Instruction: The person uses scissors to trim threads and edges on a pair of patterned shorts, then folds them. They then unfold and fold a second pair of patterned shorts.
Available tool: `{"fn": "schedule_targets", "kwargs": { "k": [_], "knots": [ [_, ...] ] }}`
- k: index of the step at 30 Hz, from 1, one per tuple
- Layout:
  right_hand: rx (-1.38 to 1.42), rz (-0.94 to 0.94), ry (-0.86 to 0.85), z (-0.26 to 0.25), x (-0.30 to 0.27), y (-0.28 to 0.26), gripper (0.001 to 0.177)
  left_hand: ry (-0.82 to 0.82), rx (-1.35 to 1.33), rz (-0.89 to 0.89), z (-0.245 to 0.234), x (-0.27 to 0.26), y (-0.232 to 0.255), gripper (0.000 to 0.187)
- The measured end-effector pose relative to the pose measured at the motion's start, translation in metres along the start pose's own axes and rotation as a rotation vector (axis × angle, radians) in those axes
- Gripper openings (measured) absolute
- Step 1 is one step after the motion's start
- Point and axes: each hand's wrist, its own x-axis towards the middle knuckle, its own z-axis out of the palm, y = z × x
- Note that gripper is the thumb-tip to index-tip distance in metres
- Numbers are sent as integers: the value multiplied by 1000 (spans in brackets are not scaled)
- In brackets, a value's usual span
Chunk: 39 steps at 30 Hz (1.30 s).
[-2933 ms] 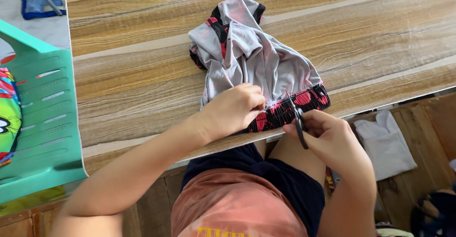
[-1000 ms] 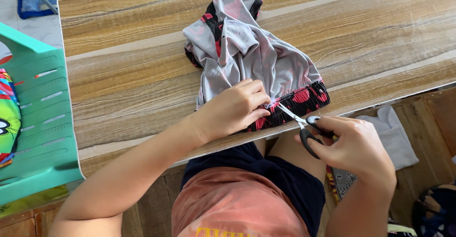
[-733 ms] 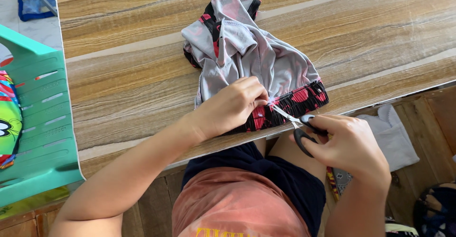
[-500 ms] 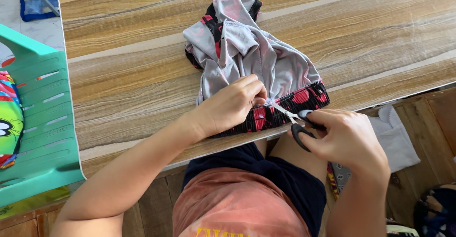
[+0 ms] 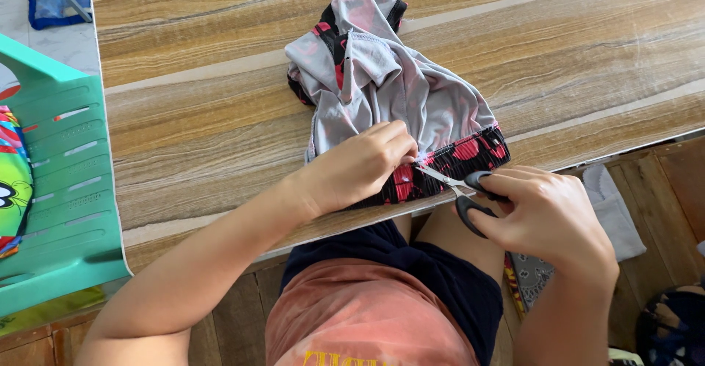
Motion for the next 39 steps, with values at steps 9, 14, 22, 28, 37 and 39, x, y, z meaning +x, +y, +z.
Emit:
{"fn": "schedule_targets", "kwargs": {
  "k": [9,14,22,28,37,39],
  "knots": [
    [22,-58,60,-5,7,-6,30,35,-8,-5,0,0,-2,14],
    [2,-24,40,-10,6,-4,30,58,-29,-18,0,2,-4,15],
    [33,-119,74,-9,12,-8,28,55,-65,-10,-3,2,-2,17],
    [38,-121,38,-8,16,-10,30,33,-44,11,-7,3,0,20],
    [20,-86,39,-7,10,2,30,75,-64,-35,-9,4,-1,20],
    [-25,19,5,-7,8,3,40,71,-85,-50,-10,5,1,20]
  ]
}}
